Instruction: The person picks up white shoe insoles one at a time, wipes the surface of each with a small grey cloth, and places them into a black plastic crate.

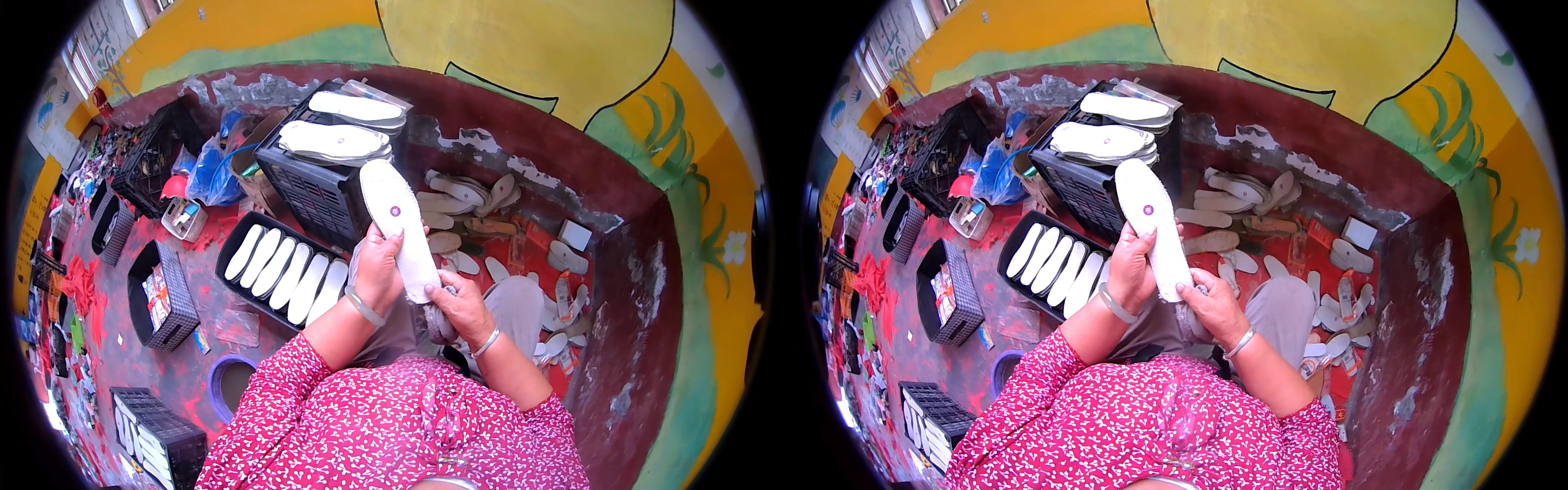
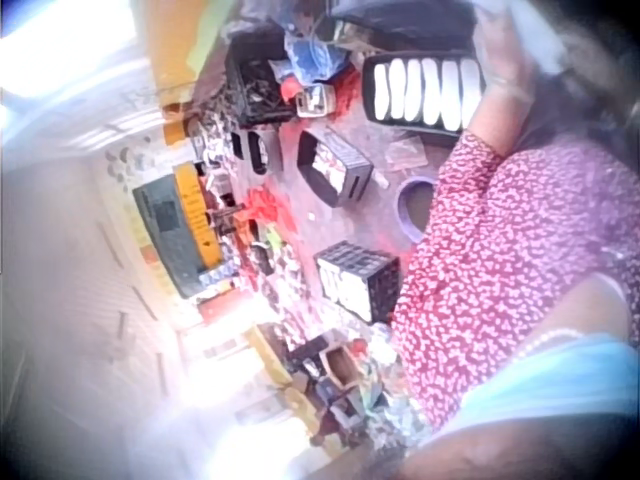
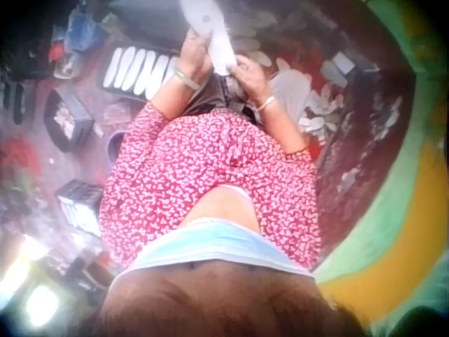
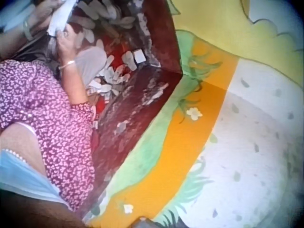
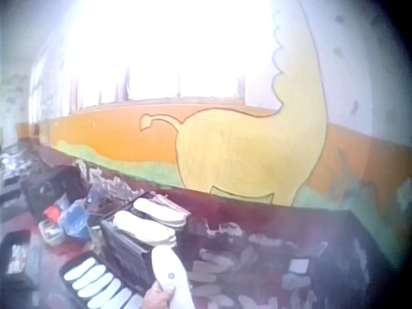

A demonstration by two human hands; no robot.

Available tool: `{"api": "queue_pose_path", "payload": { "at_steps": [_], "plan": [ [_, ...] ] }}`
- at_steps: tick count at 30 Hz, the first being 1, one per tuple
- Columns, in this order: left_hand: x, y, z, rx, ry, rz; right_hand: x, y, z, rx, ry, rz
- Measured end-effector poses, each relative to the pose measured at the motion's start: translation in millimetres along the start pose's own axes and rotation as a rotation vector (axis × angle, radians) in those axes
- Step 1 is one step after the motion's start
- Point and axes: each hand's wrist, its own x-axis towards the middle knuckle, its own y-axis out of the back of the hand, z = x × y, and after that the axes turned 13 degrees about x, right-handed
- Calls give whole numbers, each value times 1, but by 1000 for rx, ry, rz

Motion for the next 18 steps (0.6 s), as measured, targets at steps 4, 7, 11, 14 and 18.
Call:
{"api": "queue_pose_path", "payload": {
  "at_steps": [4,7,11,14,18],
  "plan": [
    [-2,-2,3,-78,46,-93,-2,2,-7,286,-162,45],
    [-5,-6,14,-253,156,-236,-3,0,-14,575,-225,27],
    [-4,0,10,-302,167,-358,-6,4,-12,703,-209,-73],
    [-4,3,6,-354,167,-391,-7,2,-6,722,-258,-103],
    [-4,9,5,-345,199,-343,-6,3,3,643,-328,-114]
  ]
}}
